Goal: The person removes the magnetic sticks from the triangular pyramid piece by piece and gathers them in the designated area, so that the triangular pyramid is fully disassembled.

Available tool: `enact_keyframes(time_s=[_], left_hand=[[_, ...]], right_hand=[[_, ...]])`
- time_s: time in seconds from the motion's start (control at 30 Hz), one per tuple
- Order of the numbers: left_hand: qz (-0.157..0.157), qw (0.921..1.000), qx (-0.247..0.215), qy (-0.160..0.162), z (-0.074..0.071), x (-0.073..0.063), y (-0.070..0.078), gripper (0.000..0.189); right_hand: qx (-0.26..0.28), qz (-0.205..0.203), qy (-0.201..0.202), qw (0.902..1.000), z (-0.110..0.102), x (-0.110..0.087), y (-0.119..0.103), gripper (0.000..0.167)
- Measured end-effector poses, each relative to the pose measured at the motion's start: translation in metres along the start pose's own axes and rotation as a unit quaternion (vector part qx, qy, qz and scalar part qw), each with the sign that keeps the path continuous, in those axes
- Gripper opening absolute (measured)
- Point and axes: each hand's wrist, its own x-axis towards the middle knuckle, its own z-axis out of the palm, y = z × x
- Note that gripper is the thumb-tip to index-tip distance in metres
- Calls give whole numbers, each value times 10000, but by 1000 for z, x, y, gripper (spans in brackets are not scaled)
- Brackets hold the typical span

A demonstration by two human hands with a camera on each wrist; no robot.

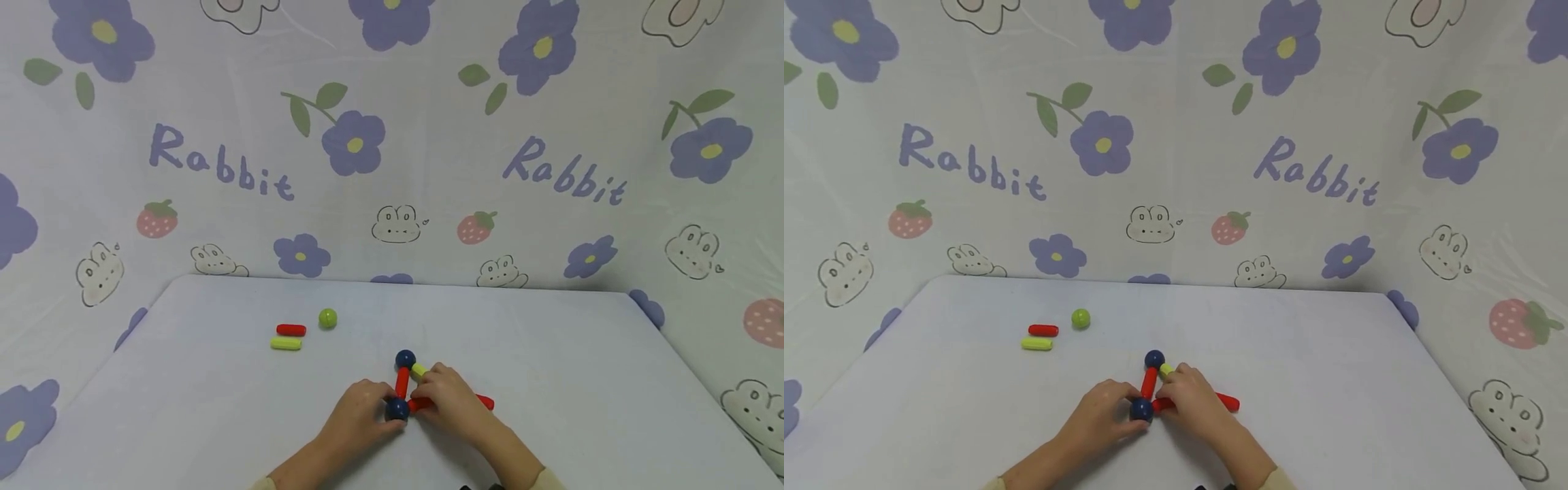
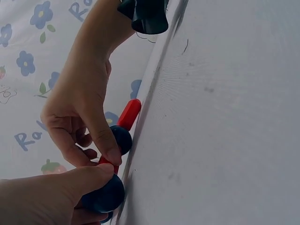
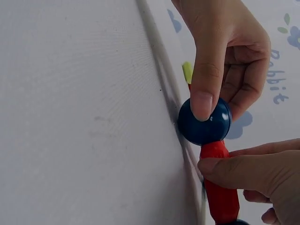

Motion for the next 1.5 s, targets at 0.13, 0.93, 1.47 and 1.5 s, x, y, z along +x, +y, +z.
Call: enact_keyframes(time_s=[0.13,0.93,1.47,1.5], left_hand=[[-110,9998,-148,-6,-2,-1,1,34],[-762,9944,-716,126,0,0,-15,40],[154,9980,-579,186,0,-5,-12,35],[255,9978,-562,243,1,-5,-12,34]], right_hand=[[-37,-245,113,9996,2,0,2,18],[350,-335,-679,9965,-8,-6,1,19],[319,-184,81,9993,-2,19,0,30],[285,-241,113,9992,-1,20,-1,27]])
